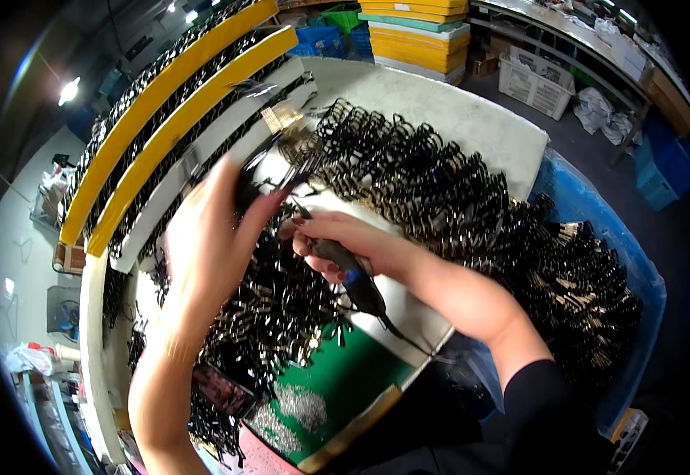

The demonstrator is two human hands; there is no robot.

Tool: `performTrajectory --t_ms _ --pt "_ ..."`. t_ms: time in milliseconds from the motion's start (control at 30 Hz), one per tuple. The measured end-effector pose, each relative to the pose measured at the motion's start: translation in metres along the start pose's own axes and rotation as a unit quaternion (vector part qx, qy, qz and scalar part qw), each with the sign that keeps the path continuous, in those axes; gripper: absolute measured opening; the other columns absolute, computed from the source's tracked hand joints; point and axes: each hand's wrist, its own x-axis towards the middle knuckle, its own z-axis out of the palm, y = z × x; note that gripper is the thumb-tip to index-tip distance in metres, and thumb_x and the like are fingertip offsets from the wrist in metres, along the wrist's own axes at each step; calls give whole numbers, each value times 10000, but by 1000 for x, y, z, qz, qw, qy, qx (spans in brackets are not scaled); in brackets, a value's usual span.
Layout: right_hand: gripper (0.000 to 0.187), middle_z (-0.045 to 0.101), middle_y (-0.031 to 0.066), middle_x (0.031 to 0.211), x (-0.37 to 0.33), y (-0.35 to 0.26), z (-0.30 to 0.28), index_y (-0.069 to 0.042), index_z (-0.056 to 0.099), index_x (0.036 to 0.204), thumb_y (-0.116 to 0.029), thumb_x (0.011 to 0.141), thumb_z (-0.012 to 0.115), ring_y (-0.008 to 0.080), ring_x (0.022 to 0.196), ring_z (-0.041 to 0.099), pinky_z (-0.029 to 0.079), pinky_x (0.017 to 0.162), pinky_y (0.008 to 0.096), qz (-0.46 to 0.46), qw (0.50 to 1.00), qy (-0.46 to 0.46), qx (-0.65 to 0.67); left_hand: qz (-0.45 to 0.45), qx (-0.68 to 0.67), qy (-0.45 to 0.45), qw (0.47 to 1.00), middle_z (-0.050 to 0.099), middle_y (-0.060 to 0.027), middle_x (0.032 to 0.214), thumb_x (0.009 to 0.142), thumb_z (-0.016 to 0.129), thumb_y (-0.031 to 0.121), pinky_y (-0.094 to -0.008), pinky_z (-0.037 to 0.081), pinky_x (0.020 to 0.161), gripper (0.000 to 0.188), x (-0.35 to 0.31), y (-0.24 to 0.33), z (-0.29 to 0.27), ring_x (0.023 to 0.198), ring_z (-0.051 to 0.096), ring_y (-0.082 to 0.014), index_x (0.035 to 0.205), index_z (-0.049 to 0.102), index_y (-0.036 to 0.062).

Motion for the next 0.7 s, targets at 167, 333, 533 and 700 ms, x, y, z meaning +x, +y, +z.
performTrajectory --t_ms 167,333,533,700 --pt "316 578 19 1014 10 25 4 -73 579 1298 -238 1031 541 95 621 563 465 433 248 -14 999 33 35 -108 157 -129 973 701 -165 809 946 583 585 -458 547 662 544 135 -88 147 757 689 -372 1121 565 71" --pt "358 554 0 1032 8 20 -4 -84 551 1335 -236 1011 561 86 630 562 495 445 255 -16 994 90 67 -112 33 -289 950 691 -254 1110 1029 274 659 -495 481 956 708 140 -130 232 1056 648 -436 1207 577 44" --pt "499 577 -6 1027 4 6 -26 -150 446 1483 -193 1003 574 92 691 573 501 457 279 -60 968 238 -54 -138 -125 -292 938 672 -243 1153 1020 272 687 -466 440 995 755 131 -139 245 1137 606 -421 1175 612 32" --pt "609 488 -12 1393 -12 -47 -78 -227 326 1578 -239 1018 564 89 782 585 512 528 259 49 984 139 -103 -141 -103 -282 943 656 -231 1237 1025 288 664 -464 434 1025 718 156 -119 255 1211 589 -403 1261 610 68"
